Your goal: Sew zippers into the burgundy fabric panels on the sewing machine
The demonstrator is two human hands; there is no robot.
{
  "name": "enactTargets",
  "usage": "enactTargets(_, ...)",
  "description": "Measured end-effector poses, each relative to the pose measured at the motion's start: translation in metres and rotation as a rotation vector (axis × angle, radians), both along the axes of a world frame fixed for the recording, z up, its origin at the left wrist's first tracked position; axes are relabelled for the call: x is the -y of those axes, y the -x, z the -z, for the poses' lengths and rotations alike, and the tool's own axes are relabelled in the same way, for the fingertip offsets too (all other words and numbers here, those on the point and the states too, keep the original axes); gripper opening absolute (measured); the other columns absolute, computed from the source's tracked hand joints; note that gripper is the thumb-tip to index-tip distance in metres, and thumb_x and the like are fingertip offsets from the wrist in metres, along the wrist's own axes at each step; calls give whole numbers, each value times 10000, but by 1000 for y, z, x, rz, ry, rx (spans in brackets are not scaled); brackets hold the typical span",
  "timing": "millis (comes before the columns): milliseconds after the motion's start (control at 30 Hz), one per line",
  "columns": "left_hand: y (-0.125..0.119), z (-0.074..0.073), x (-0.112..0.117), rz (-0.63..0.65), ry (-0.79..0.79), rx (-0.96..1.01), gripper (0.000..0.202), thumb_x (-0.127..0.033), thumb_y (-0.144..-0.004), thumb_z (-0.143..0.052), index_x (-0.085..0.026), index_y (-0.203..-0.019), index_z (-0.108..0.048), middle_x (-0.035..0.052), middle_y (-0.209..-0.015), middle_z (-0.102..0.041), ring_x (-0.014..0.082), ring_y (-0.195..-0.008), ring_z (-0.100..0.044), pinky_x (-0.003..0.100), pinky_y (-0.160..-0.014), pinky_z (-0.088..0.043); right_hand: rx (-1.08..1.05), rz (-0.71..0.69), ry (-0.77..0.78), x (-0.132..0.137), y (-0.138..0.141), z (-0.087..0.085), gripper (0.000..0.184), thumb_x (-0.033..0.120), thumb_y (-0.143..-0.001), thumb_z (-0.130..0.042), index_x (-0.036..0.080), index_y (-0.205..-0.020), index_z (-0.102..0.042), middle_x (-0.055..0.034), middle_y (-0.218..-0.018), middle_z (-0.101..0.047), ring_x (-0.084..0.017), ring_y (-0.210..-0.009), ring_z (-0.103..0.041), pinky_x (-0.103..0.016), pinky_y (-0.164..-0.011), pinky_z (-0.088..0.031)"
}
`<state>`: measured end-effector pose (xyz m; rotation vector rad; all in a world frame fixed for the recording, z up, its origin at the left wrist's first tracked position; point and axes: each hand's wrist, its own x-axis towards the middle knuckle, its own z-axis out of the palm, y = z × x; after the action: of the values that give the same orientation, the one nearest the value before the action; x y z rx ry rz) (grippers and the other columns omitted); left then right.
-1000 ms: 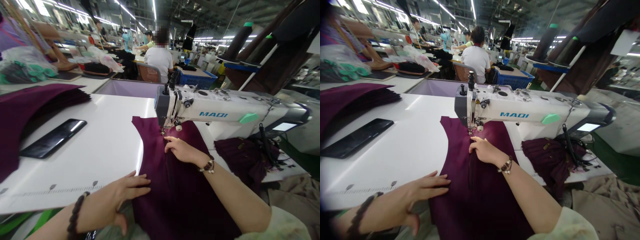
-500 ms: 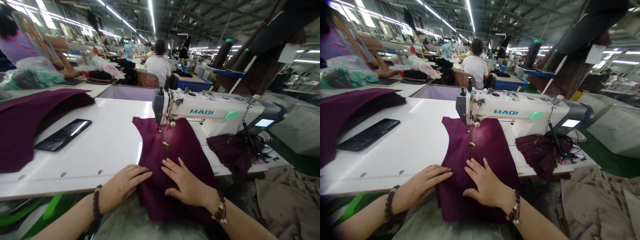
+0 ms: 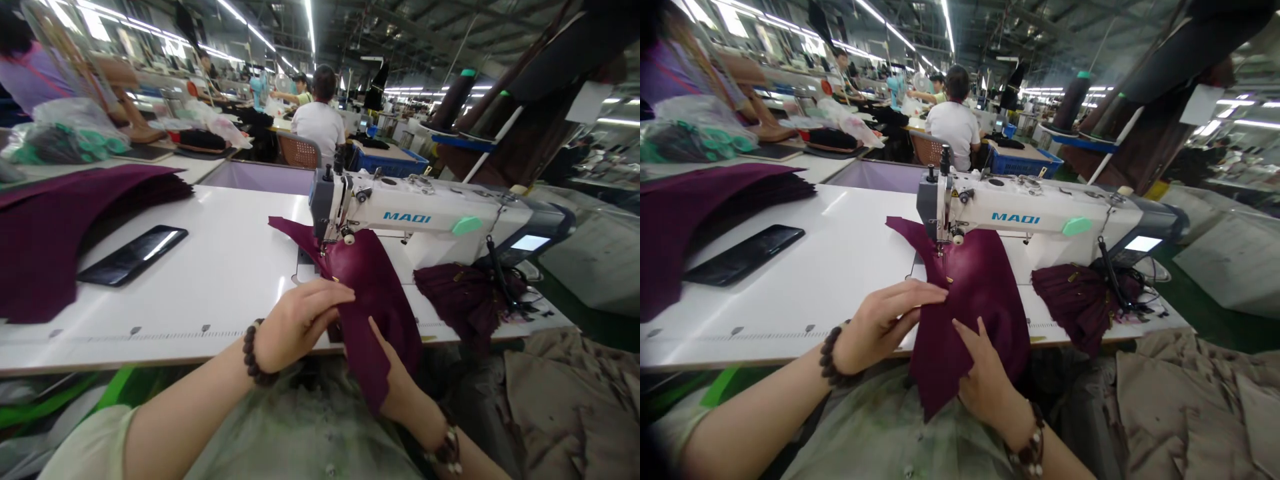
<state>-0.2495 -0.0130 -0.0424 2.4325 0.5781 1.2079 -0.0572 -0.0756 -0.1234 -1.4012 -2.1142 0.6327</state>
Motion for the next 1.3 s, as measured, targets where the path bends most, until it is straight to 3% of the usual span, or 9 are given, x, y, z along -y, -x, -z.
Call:
enactTargets(67,8,12,1,-136,-6,22,268,-105,-857,-458,-152,-1119,-484,102,-1123,-534,175,-1042,-502,299,-889,-442,-49,54,53,-1,-13,3,421,311,-894,-353,241,-1309,-376,-72,-1207,-530,-238,-1184,-416,-496,-1063,-233)
enactTargets(167,14,41,3,-280,-27,-106,176,-148,-853,-486,-138,-1025,-521,89,-977,-525,178,-892,-524,288,-769,-475,-158,151,156,2,-22,-4,493,429,-924,-245,166,-1328,-345,-117,-1249,-488,-236,-1207,-387,-469,-1019,-322)
enactTargets(333,-1,78,9,-273,-168,-287,182,-211,-903,-385,-122,-920,-543,39,-754,-504,160,-657,-465,263,-545,-415,-353,185,396,10,-13,-20,590,544,-889,-300,130,-1299,-393,-114,-1340,-383,-229,-1310,-149,-434,-1089,-74)
enactTargets(533,-10,78,9,-246,-285,-258,288,-151,-921,-333,-127,-732,-549,9,-644,-468,137,-578,-386,270,-465,-287,-225,65,432,10,-16,-27,575,534,-895,-291,119,-1262,-445,-118,-1318,-412,-234,-1308,-163,-445,-1087,-21)
enactTargets(867,-9,84,11,-180,-185,-349,366,-147,-928,-313,-137,-617,-506,3,-624,-485,118,-551,-393,261,-450,-277,-10,-182,343,-15,-18,-52,492,426,-935,-250,149,-1333,-335,-104,-1296,-442,-207,-1241,-335,-401,-1076,-223)
enactTargets(1000,17,62,2,-112,-78,-357,308,-225,-911,-402,-140,-651,-545,5,-625,-491,113,-542,-432,243,-448,-321,138,-278,238,-18,-12,-57,486,366,-923,-316,121,-1342,-309,-136,-1302,-428,-233,-1244,-327,-436,-1065,-235)
enactTargets(1167,51,-6,-44,-269,134,-284,214,-289,-899,-434,-170,-876,-612,27,-893,-614,131,-799,-577,230,-712,-469,316,-368,195,-17,1,-57,520,270,-839,-495,117,-1316,-360,-148,-1361,-332,-285,-1280,-236,-541,-1062,-118)
enactTargets(1233,45,-19,-61,-128,211,-473,255,-320,-904,-413,-191,-921,-633,26,-1016,-616,149,-912,-583,247,-814,-464,336,-395,221,-18,4,-56,539,307,-821,-515,89,-1297,-385,-159,-1376,-294,-289,-1288,-210,-542,-1061,-113)
enactTargets(1300,31,-17,-70,63,284,-676,264,-343,-890,-441,-188,-960,-643,46,-1092,-600,169,-994,-567,257,-885,-442,348,-416,245,-20,3,-54,602,393,-833,-487,76,-1321,-335,-155,-1389,-272,-269,-1298,-184,-523,-1068,-106)
